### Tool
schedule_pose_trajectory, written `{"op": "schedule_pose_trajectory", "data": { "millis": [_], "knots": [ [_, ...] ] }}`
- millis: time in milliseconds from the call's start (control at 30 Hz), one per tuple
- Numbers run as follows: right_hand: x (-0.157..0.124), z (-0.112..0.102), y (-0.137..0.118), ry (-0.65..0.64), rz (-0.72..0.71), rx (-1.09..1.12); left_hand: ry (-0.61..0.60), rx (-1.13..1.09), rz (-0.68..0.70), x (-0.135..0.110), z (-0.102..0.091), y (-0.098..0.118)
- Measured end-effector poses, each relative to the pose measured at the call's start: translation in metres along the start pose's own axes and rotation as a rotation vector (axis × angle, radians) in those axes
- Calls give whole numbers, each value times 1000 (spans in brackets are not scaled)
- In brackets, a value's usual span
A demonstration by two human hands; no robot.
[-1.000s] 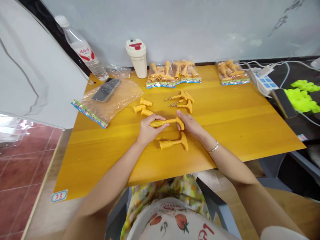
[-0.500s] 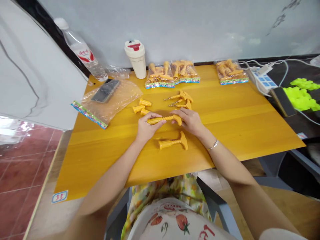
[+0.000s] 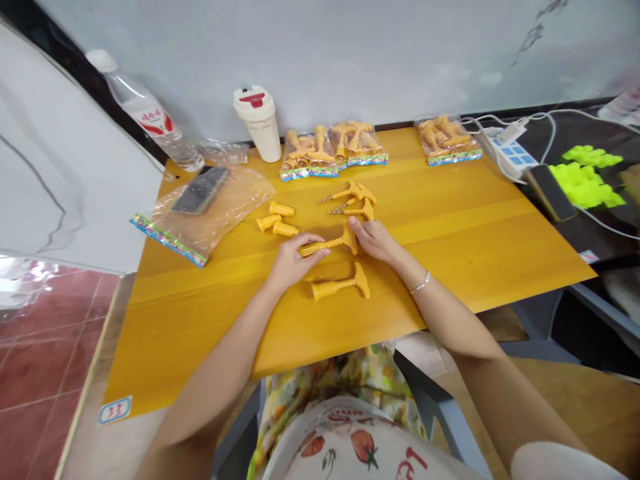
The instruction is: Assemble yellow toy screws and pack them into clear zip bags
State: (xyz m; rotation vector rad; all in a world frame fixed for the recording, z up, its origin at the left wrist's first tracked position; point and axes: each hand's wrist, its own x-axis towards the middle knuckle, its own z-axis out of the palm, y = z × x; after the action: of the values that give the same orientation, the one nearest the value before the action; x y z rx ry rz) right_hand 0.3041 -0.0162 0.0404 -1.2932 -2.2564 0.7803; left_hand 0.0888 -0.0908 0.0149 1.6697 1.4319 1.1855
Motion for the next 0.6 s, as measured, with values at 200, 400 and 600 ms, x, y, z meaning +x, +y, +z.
{"op": "schedule_pose_trajectory", "data": {
  "millis": [200, 400, 600],
  "knots": [
    [11, -18, 20, 205, 119, -267, -143, 298, -4, -2, -2, -2],
    [10, -17, 27, 187, 159, -444, -117, 431, 199, 1, -15, 4],
    [10, -11, 26, 111, 195, -514, 110, 883, 131, 5, -47, 0]
  ]
}}
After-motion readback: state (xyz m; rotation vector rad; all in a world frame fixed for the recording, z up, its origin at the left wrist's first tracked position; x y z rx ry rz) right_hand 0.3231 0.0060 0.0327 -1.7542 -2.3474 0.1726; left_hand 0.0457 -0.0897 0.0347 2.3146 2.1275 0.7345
